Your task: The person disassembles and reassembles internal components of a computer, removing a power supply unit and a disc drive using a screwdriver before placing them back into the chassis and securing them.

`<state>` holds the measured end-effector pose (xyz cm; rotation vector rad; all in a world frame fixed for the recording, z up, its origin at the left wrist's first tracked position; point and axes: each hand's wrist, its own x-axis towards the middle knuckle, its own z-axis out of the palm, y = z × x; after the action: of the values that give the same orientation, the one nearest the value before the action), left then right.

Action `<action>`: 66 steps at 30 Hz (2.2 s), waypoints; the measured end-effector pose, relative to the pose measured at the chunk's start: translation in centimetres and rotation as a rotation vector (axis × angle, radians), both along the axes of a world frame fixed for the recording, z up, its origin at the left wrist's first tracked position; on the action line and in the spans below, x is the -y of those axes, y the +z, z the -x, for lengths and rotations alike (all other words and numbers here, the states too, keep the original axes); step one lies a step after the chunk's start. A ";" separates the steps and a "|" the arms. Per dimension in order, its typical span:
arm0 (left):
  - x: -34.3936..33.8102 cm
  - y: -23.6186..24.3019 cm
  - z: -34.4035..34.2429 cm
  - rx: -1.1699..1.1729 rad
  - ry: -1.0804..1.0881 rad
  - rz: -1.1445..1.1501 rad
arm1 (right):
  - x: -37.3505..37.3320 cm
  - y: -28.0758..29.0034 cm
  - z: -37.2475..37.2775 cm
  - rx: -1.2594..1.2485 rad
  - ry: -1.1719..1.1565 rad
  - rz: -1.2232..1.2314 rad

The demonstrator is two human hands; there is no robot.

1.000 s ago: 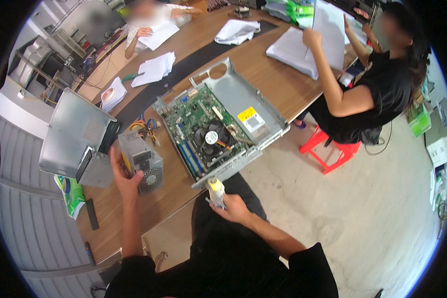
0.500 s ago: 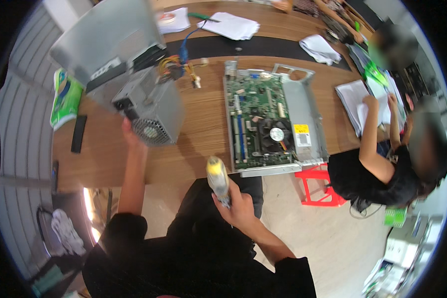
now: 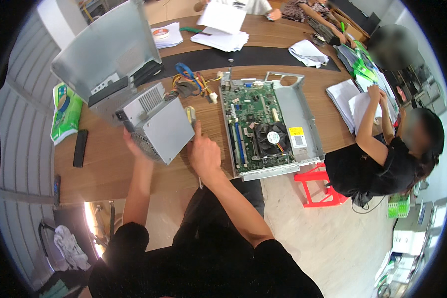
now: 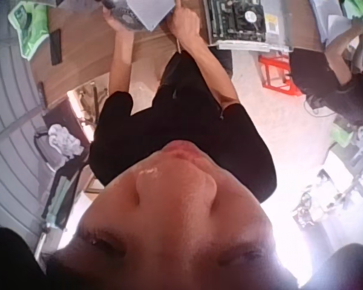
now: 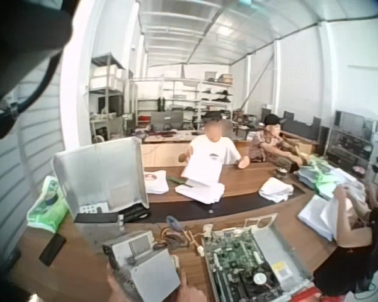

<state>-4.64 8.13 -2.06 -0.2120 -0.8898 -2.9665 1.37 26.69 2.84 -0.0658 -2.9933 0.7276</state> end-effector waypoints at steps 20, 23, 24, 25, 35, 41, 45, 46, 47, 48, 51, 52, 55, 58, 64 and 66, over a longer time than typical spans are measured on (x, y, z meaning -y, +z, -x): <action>-11.4 7.8 -4.9 0.171 -0.831 0.047 | -13.7 3.6 -11.0 -0.761 0.201 -0.040; -15.6 10.7 -6.6 0.246 -0.933 0.086 | -17.7 2.4 -12.1 -1.027 0.152 -0.107; -16.4 11.6 -7.1 0.236 -0.927 0.095 | -18.2 1.9 -12.4 -1.022 0.129 -0.078; -17.8 12.4 -7.6 0.227 -0.940 0.089 | -19.0 1.6 -13.3 -1.004 0.100 -0.071; -23.1 14.8 -9.6 0.163 -1.336 0.097 | -25.0 -1.6 -13.7 -0.926 -0.151 0.406; -19.4 17.3 -8.5 -0.587 -1.369 0.420 | -24.6 4.9 -12.9 -1.142 -0.308 1.317; -16.8 18.4 -7.3 -0.815 -1.309 0.649 | -24.4 8.9 -12.1 -0.941 -0.496 1.671; -16.3 18.5 -6.9 -0.919 -1.281 0.666 | -24.2 9.4 -11.9 -0.880 -0.498 1.718; -15.8 18.7 -6.6 -1.020 -1.246 0.686 | -24.2 9.7 -11.4 -0.866 -0.478 1.744; -15.4 19.2 -6.4 -1.015 -1.234 0.680 | -24.1 10.7 -10.7 -0.818 -0.434 1.760; -14.7 19.8 -6.0 -1.149 -1.129 0.638 | -26.2 11.0 -7.8 -0.648 -0.459 1.780; -14.8 19.7 -5.9 -1.204 -1.099 0.598 | -30.2 9.1 -7.6 -0.405 -0.133 1.878; -12.6 20.7 -6.0 -1.236 -0.994 0.627 | -27.9 10.4 -1.7 -0.378 -0.611 1.868; -11.7 20.7 -6.2 -1.292 -0.905 0.572 | -27.6 10.2 0.7 -0.350 -0.584 1.863; -12.8 18.3 -4.9 -1.199 -0.631 1.031 | -26.1 13.4 5.2 -0.355 -0.360 1.837; -13.2 17.1 -3.1 -1.068 -0.485 1.270 | -22.6 13.9 6.3 -0.492 -0.428 1.871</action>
<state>-1.53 21.30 15.01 -1.8914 -2.3317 -1.4462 -4.89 49.34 16.73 -0.4421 -0.9173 2.4454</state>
